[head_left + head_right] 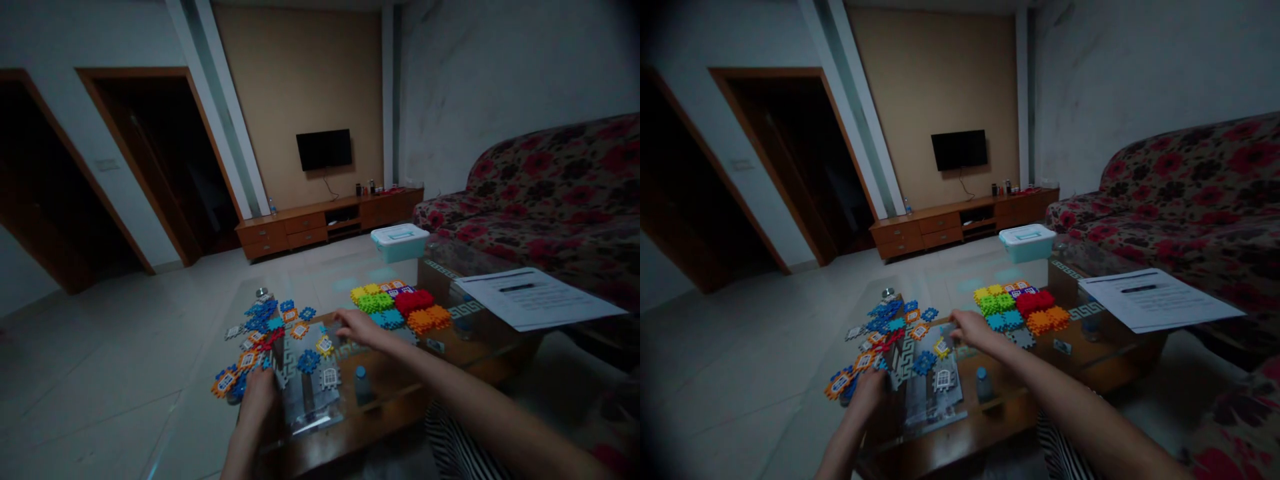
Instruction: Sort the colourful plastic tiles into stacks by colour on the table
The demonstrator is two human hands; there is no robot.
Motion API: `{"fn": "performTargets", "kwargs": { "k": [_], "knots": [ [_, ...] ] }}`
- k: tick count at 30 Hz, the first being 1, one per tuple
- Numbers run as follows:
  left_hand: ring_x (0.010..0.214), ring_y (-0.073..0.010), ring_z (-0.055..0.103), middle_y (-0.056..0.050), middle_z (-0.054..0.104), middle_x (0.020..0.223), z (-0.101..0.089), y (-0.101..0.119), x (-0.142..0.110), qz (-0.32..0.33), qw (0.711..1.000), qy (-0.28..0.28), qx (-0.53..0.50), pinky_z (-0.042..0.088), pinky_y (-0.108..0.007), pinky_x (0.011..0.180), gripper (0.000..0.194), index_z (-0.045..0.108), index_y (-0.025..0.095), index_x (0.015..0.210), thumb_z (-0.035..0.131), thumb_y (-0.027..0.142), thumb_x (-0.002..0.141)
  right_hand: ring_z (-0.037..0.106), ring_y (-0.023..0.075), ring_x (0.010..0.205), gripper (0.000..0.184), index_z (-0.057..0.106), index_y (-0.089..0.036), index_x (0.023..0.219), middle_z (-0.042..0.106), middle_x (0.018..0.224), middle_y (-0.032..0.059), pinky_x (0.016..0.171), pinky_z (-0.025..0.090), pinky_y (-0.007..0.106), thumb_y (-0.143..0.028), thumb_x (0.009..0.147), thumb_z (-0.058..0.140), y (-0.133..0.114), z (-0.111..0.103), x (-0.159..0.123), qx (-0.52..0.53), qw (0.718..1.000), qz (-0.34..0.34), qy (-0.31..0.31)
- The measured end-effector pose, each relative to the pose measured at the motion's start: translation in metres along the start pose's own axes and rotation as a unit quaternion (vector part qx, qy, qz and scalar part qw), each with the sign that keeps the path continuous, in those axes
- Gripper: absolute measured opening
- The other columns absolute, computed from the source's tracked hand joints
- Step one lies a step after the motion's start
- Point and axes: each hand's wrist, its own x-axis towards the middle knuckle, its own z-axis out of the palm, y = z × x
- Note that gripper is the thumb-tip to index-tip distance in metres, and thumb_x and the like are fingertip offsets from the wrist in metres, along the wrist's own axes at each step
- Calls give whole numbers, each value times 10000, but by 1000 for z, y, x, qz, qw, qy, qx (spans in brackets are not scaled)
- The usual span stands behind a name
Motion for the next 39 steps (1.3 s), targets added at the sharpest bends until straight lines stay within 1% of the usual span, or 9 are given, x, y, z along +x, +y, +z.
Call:
{"fn": "performTargets", "kwargs": {
  "k": [4,7,13,18,21,24,28,32,39],
  "knots": [
    [1162,-287,586,-182,643,1209,-7,6,3,-29,999,-10,43,413,-295,954,375,662,101,1088,665,236,738,635,185,819,277,675,-170,1052,712,887,51,710,452,258,-136,787,600,76,-32,-44,95,988,85,88],
    [1160,-288,592,-191,642,1219,-13,11,3,-40,997,-36,52,416,-293,941,374,645,96,1093,658,231,745,626,177,759,284,683,-155,1047,701,836,43,661,441,250,-142,782,584,99,-37,-59,113,984,114,74],
    [1136,-257,602,-149,653,1177,-12,9,2,-31,998,-35,34,413,-274,916,305,628,146,1052,596,177,751,630,186,789,275,724,-176,956,725,894,64,617,382,230,-104,704,642,85,-23,-62,18,992,125,-11],
    [1085,-250,609,-106,666,1136,-11,5,4,-33,998,-51,33,419,-276,896,287,628,188,958,686,210,677,620,160,710,279,726,-174,964,721,869,59,564,371,215,-96,734,588,79,-32,-64,65,988,138,-15],
    [1074,-244,596,-94,670,1099,-11,10,2,-25,998,-23,45,410,-275,902,175,632,190,854,666,184,683,627,162,719,269,726,-157,954,722,848,62,590,403,219,-95,749,564,89,-41,-66,84,985,149,22],
    [1070,-223,588,-81,668,1088,-13,16,-4,-24,1000,9,15,403,-259,907,207,635,189,880,647,141,679,644,177,754,270,722,-137,964,728,857,74,656,447,239,-102,743,571,102,-44,-69,82,983,156,54],
    [1156,-235,554,-99,644,1165,-15,20,-11,-35,999,-1,6,406,-278,927,274,650,182,973,660,168,699,649,180,758,271,712,-134,1001,726,861,73,666,457,244,-127,777,558,109,-40,-72,91,987,133,16],
    [1257,-283,490,-126,582,1284,-12,18,-12,-51,998,-15,26,414,-320,949,374,649,182,1098,669,247,730,659,186,819,288,729,-147,983,735,905,80,699,460,242,-94,765,549,100,-33,-73,81,991,110,-6],
    [1117,-245,604,-132,647,1173,-6,8,2,-44,998,-30,31,426,-266,942,325,643,138,1008,678,278,717,668,218,940,342,730,-163,1041,744,1033,109,773,441,265,-52,766,560,87,-29,-66,10,991,131,-4]
  ]
}}
